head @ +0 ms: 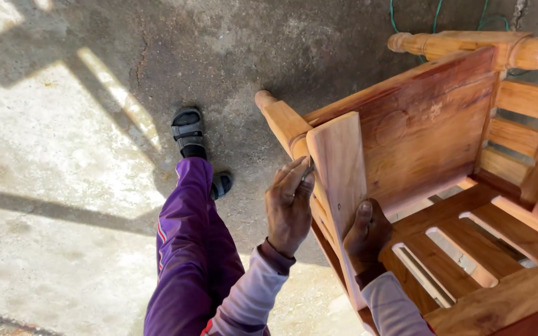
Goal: Sand a wooden chair armrest and apply a wood finish using a paintbrush.
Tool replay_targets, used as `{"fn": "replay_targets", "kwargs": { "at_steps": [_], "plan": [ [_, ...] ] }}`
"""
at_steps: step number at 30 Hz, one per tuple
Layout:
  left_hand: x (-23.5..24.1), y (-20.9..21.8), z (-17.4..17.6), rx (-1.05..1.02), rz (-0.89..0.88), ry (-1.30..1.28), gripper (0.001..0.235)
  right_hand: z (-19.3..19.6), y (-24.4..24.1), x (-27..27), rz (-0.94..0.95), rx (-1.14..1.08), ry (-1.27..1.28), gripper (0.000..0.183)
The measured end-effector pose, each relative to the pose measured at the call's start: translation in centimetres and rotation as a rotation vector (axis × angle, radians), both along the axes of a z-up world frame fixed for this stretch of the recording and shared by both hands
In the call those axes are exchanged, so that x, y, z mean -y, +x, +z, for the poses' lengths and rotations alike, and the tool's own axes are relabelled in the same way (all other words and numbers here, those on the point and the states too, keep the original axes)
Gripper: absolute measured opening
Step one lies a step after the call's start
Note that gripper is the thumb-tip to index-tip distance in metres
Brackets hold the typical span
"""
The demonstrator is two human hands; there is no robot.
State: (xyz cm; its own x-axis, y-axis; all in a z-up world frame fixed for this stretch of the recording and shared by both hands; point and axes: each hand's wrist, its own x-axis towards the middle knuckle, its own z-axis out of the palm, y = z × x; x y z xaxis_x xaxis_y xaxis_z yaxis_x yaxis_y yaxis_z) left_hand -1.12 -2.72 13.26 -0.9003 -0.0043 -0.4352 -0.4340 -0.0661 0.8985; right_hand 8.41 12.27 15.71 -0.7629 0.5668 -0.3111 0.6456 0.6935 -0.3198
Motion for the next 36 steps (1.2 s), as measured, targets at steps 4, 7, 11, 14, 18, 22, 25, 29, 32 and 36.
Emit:
{"fn": "replay_targets", "kwargs": {
  "at_steps": [4, 7, 11, 14, 18, 22, 25, 29, 32, 36],
  "plan": [
    [-0.7, 0.4, -0.7, 0.012, 0.012, -0.080, 0.023, -0.4, 0.6, -0.4, 0.031, 0.005, 0.002, 0.064],
    [-0.9, 0.6, 0.6, 0.119, 0.085, 0.023, 0.024, -0.3, 0.2, 0.2, -0.010, -0.038, 0.007, 0.066],
    [-0.8, 0.2, 0.0, 0.051, 0.002, -0.129, 0.022, 0.2, 0.2, 0.1, -0.015, -0.041, -0.031, 0.068],
    [-1.2, -0.3, 0.2, 0.188, -0.039, -0.101, 0.025, -0.4, -0.2, 0.0, -0.027, -0.055, -0.034, 0.069],
    [-1.3, 0.2, 0.4, 0.104, 0.047, -0.112, 0.023, -0.1, 1.0, -0.2, -0.015, -0.026, -0.027, 0.069],
    [-1.0, 1.0, -0.1, -0.057, 0.093, -0.092, 0.021, -1.2, -0.3, -0.2, -0.020, -0.076, -0.019, 0.068],
    [-1.1, -0.8, -0.5, 0.163, 0.018, -0.086, 0.019, -0.8, 1.1, -0.7, -0.026, -0.016, -0.013, 0.067],
    [-0.9, 0.3, 0.1, -0.071, 0.094, -0.100, 0.022, -0.9, 0.3, -0.5, -0.007, -0.051, 0.004, 0.067],
    [-0.2, 0.5, 1.0, 0.008, 0.038, -0.159, 0.020, 0.3, 1.6, -0.3, -0.003, -0.019, -0.021, 0.067],
    [-0.8, -0.6, -0.2, -0.022, 0.075, -0.070, 0.021, -1.2, -0.7, -0.5, 0.030, -0.125, -0.013, 0.066]
  ]
}}
